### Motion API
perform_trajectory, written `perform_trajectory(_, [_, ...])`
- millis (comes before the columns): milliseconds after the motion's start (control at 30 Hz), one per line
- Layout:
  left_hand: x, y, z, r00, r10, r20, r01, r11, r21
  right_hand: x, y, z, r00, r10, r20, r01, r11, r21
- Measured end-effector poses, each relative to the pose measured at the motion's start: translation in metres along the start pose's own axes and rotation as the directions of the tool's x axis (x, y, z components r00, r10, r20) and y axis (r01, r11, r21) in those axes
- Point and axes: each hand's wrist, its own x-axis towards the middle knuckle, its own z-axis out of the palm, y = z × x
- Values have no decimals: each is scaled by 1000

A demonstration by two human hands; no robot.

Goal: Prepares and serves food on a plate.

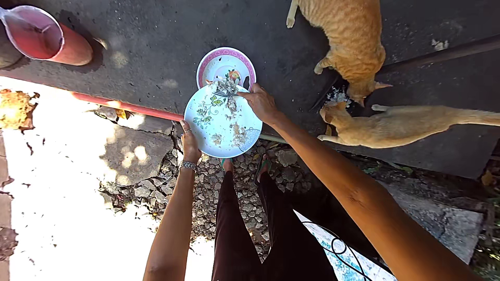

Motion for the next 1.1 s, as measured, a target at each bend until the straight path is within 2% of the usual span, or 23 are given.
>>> perform_trajectory(367, [7,-4,-3,1000,26,14,-25,999,-26,10,13,-15,1000,23,-20,-20,991,133])
perform_trajectory(633, [11,-10,-6,1000,24,-5,-24,999,-44,-4,18,-24,991,45,-122,-21,981,191])
perform_trajectory(867, [8,-4,-4,999,39,-34,-41,998,-57,-40,24,-26,992,-96,-85,100,994,51])
perform_trajectory(1000, [4,1,-6,998,47,-51,-49,998,-25,-30,30,-38,989,-7,-150,18,997,71])
perform_trajectory(1100, [2,-1,-5,997,58,-51,-59,998,-2,-23,19,-35,995,52,-81,-47,997,65])
